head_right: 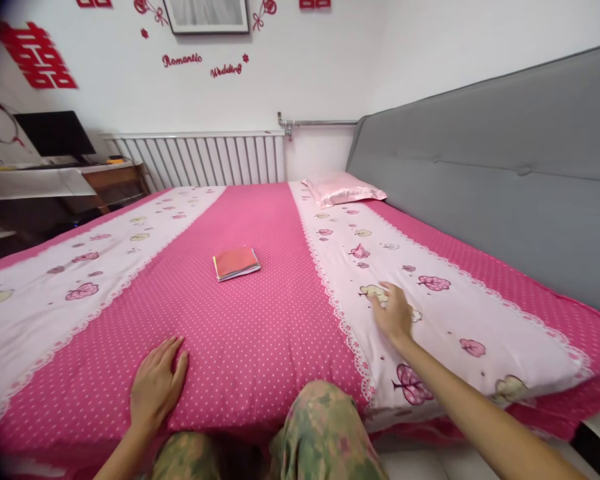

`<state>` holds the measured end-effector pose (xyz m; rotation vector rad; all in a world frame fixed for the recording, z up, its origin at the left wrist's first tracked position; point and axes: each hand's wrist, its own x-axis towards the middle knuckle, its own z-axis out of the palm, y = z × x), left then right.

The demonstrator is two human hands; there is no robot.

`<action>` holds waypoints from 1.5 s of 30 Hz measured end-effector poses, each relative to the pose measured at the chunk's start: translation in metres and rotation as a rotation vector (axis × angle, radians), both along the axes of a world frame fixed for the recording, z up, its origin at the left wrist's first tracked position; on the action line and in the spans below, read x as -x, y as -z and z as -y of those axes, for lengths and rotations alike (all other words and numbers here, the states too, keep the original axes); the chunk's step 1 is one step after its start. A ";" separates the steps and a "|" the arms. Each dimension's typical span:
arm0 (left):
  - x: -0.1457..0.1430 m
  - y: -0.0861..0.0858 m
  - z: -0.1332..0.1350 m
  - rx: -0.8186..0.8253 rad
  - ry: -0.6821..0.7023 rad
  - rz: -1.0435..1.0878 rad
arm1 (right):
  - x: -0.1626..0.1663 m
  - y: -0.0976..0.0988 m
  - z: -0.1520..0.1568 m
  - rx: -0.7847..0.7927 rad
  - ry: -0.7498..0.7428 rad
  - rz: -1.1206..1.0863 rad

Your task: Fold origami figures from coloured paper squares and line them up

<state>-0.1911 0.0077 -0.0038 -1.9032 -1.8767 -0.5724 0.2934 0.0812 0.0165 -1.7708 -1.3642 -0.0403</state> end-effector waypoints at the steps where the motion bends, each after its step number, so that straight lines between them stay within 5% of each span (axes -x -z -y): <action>1: 0.000 0.001 0.000 0.003 -0.002 -0.001 | 0.018 -0.006 -0.014 -0.007 -0.084 -0.009; 12: 0.003 0.005 0.002 0.021 -0.012 0.057 | 0.203 -0.035 -0.155 0.038 -0.749 0.131; 21: 0.005 0.013 0.005 0.009 -0.038 0.075 | 0.295 -0.016 -0.203 0.086 -0.881 0.268; 35: 0.004 0.017 0.007 0.021 -0.060 0.078 | 0.315 -0.001 -0.215 0.107 -0.912 0.341; 45: 0.002 0.013 0.007 0.012 -0.054 0.053 | 0.303 -0.038 -0.198 -0.117 -0.809 0.323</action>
